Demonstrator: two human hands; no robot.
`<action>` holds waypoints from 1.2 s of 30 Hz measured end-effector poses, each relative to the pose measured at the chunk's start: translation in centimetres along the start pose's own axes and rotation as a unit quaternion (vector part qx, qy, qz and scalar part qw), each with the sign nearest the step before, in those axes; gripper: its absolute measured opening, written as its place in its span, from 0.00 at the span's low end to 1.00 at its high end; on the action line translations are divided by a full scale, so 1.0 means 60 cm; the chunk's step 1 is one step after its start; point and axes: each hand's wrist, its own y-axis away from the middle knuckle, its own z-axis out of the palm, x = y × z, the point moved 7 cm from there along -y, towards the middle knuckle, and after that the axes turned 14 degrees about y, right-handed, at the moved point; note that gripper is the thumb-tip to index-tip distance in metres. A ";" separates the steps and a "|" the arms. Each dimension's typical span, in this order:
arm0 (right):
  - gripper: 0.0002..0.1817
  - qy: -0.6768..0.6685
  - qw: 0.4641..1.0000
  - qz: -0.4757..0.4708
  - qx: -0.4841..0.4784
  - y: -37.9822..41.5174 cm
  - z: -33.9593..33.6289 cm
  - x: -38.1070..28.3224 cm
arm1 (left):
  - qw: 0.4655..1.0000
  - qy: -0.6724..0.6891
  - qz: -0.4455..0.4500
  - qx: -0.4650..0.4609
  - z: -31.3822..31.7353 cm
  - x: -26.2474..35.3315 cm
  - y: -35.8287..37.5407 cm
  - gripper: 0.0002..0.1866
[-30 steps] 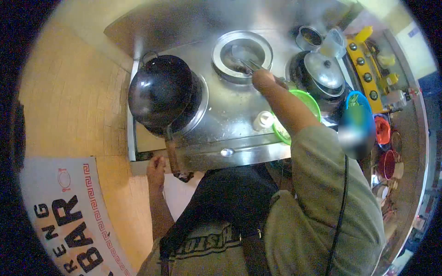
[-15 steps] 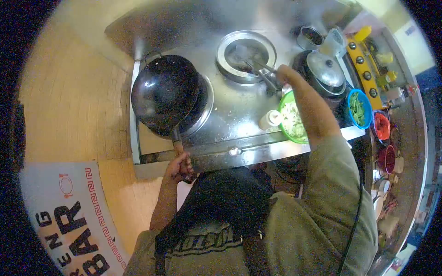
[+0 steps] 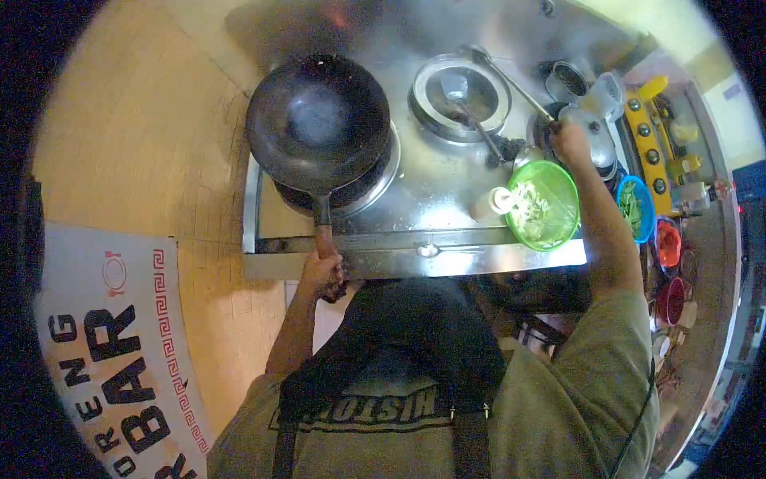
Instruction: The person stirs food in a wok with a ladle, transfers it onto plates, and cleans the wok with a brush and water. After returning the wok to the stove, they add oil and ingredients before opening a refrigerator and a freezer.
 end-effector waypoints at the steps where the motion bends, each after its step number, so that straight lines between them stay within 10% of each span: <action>1: 0.16 -0.066 0.998 -0.003 -0.008 0.013 0.001 0.005 | 1.000 -0.006 0.002 -0.002 -0.001 0.002 -0.001 0.08; 8: 0.20 -0.397 0.910 0.037 -0.116 0.184 -0.174 -0.119 | 0.999 -0.022 -0.002 -0.041 0.000 0.010 -0.015 0.08; 14: 0.21 -0.347 0.935 -0.070 0.001 0.183 -0.139 -0.223 | 0.995 0.047 -0.038 -0.076 0.011 0.020 -0.007 0.07; 18: 0.19 -0.220 0.973 -0.013 -0.063 0.103 -0.040 -0.246 | 0.991 0.090 -0.068 -0.066 0.015 0.040 0.013 0.06; 21: 0.17 -0.255 0.918 0.078 -0.294 0.077 -0.016 -0.273 | 0.987 0.112 -0.105 -0.050 -0.007 0.030 0.014 0.05; 24: 0.14 -0.244 0.926 0.084 -0.276 0.064 -0.039 -0.303 | 0.989 0.083 -0.110 -0.054 -0.022 0.019 0.007 0.05; 27: 0.13 -0.133 0.942 0.001 -0.308 0.025 -0.029 -0.335 | 0.988 0.089 -0.108 -0.062 -0.022 0.026 0.008 0.06; 29: 0.12 0.021 0.965 -0.208 -0.155 -0.027 -0.023 -0.384 | 0.985 0.102 -0.125 -0.064 -0.020 0.022 0.011 0.06; 36: 0.09 -0.327 0.905 0.030 -0.272 -0.087 0.075 -0.360 | 0.980 0.156 -0.110 -0.050 -0.003 0.019 0.015 0.09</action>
